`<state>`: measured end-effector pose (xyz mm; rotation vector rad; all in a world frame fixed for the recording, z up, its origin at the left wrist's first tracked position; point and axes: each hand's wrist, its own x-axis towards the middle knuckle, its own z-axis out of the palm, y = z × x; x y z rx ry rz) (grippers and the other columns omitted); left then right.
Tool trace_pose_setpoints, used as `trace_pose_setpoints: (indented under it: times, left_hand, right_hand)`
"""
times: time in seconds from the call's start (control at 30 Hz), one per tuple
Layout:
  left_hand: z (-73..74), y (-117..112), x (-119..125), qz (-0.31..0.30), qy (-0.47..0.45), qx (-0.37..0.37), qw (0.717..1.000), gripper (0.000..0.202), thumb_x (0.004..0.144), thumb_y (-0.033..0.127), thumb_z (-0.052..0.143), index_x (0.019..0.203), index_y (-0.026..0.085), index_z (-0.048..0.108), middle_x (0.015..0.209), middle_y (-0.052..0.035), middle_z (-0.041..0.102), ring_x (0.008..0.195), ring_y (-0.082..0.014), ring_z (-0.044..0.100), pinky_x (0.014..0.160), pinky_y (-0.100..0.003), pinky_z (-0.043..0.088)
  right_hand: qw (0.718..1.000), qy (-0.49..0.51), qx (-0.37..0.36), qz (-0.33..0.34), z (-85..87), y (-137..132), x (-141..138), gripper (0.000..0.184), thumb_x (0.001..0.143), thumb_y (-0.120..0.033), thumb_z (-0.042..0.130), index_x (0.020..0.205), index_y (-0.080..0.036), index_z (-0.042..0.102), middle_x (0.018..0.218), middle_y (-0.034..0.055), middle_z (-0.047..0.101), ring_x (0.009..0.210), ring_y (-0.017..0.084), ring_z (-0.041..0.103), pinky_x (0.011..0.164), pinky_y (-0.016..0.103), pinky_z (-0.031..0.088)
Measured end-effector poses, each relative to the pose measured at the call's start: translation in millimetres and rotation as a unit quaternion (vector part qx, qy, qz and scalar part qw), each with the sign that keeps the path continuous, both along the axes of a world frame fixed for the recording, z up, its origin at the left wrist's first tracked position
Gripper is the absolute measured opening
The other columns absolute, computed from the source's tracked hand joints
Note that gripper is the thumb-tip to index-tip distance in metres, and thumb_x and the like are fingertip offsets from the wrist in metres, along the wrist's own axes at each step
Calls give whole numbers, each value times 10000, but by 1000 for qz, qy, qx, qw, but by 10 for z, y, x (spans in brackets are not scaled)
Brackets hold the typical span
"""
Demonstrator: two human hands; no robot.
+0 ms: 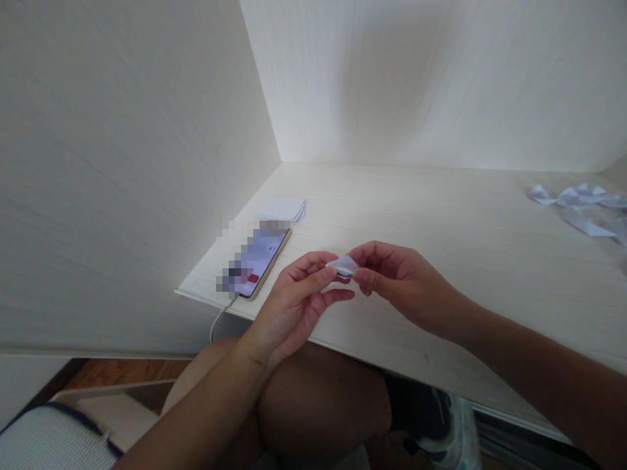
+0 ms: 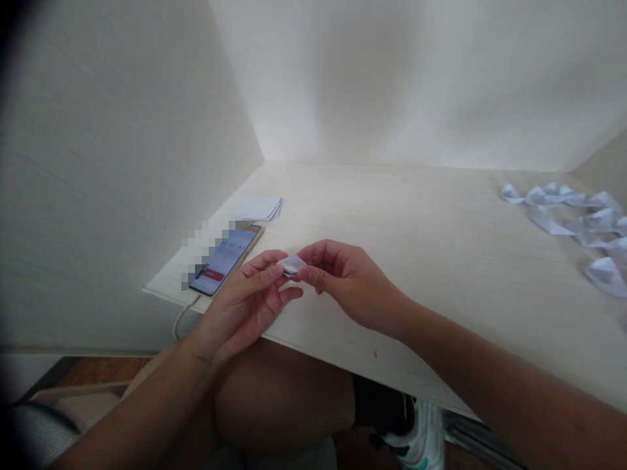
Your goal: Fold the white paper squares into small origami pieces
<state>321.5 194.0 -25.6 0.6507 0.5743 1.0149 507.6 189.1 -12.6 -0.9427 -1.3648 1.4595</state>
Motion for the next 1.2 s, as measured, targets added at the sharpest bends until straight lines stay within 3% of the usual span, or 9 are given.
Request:
trace_pose_setpoints:
  times: [0.17,0.47,0.73,1.2]
  left_hand:
    - [5,-1,-11,-12,-20,6,1000,92,830,144,804,919,138,780,914,-66,788,836,-148,735,757,-248,640]
    - [-4,34,-64,-52,-17,4,999,86,827,130,794,912,125,782,867,-65,797,791,-164,767,702,-251,652]
    - [-14,35,-67,-40,16,14,999,104,805,146,831,891,137,771,849,-63,793,777,-163,759,643,-233,643]
    - [-12,63,-95,-36,45,54,997,142,765,149,878,857,146,770,766,-32,779,697,-136,735,575,-198,634]
  right_hand:
    - [999,46,-30,2,-29,-15,-2,230,839,-370,838,957,-195,747,804,-7,679,671,105,537,631,268,426]
    - [980,143,-136,12,-36,16,37,224,742,-327,919,825,-184,768,774,-9,687,680,95,557,647,259,417]
    - [973,163,-158,28,-12,6,51,127,788,-276,885,858,-200,811,843,13,772,755,102,655,685,238,456]
    - [965,179,-188,34,8,-17,42,178,728,-237,921,861,-193,811,849,23,789,778,119,701,684,238,492]
